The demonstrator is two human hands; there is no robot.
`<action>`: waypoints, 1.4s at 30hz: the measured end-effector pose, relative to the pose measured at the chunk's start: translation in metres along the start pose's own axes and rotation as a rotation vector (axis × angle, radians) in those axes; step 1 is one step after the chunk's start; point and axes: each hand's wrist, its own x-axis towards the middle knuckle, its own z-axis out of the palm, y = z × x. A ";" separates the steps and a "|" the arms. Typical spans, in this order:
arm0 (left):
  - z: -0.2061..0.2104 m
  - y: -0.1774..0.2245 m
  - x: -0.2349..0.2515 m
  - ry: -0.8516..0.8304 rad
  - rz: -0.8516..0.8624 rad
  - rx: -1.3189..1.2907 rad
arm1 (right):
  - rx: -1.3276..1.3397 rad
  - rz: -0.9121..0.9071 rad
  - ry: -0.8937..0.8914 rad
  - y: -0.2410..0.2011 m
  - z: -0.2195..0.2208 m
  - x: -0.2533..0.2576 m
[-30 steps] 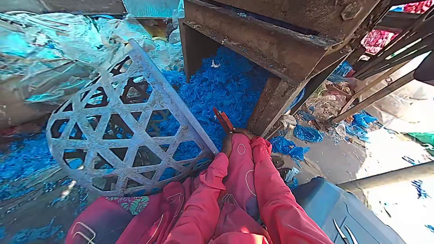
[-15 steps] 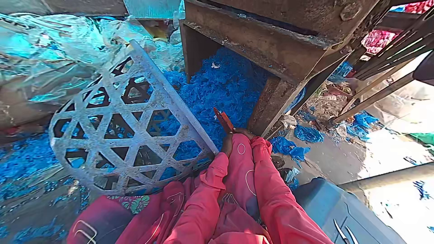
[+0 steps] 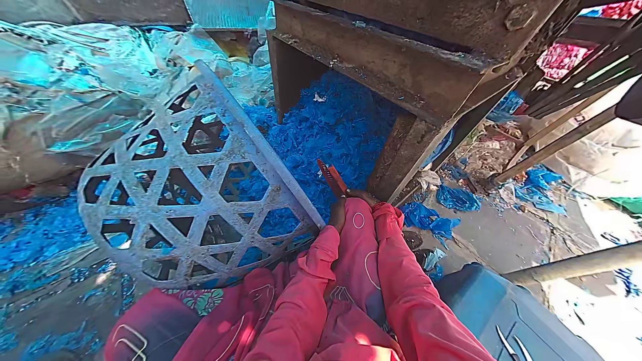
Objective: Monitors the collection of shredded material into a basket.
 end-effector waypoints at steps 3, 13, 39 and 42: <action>0.000 -0.002 0.002 0.000 0.001 -0.002 | -0.130 0.621 0.452 -0.067 0.048 0.013; -0.001 0.003 -0.002 -0.007 0.005 0.049 | -0.060 0.600 0.459 -0.069 0.050 0.010; -0.002 0.000 0.001 -0.018 -0.025 0.036 | -0.010 0.640 0.479 -0.069 0.051 0.009; -0.002 -0.002 0.002 -0.012 -0.012 0.033 | -0.040 0.647 0.465 -0.070 0.051 0.010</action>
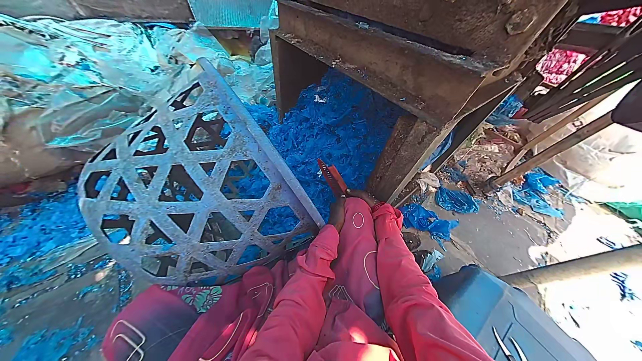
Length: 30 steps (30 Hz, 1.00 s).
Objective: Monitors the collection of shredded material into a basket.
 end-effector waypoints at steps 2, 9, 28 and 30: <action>0.000 0.001 -0.001 -0.004 -0.005 -0.004 | -0.019 -0.002 0.001 -0.001 0.000 0.000; 0.001 0.003 -0.003 0.003 -0.018 -0.021 | 0.023 -0.022 -0.001 0.000 0.001 -0.004; 0.000 -0.004 0.006 -0.008 -0.009 0.019 | 0.065 -0.130 -0.087 0.094 -0.045 0.105; -0.001 -0.003 0.006 -0.009 -0.013 0.027 | 0.075 -0.132 -0.117 0.096 -0.046 0.106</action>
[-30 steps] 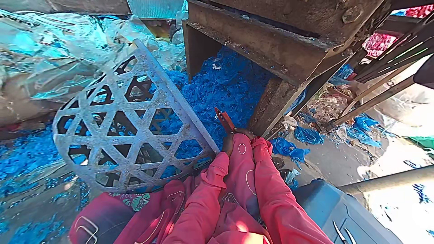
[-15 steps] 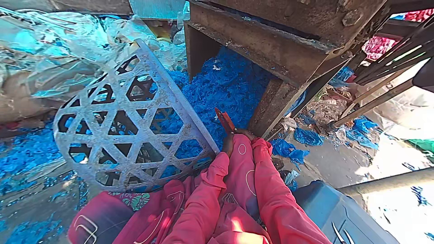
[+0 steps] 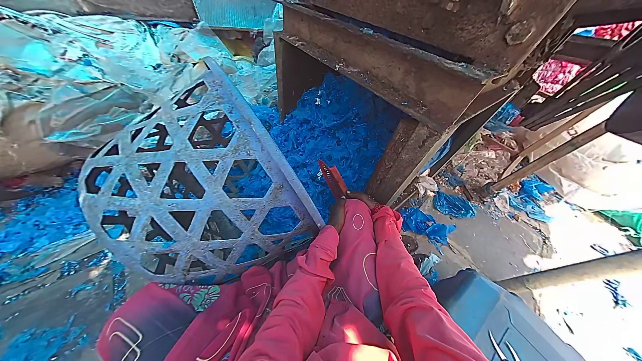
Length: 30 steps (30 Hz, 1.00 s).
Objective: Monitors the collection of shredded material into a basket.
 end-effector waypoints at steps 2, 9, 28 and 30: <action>0.000 0.000 0.001 0.003 -0.002 0.012 | 0.005 -0.032 -0.026 0.015 -0.008 0.012; 0.000 -0.001 0.000 -0.002 0.006 0.017 | -0.044 -0.032 0.010 0.011 -0.006 0.009; 0.001 0.001 -0.001 -0.010 0.007 -0.048 | -0.056 0.051 0.072 -0.025 0.016 -0.024; 0.000 0.002 -0.002 -0.012 0.007 -0.045 | -0.070 0.051 0.072 -0.029 0.018 -0.027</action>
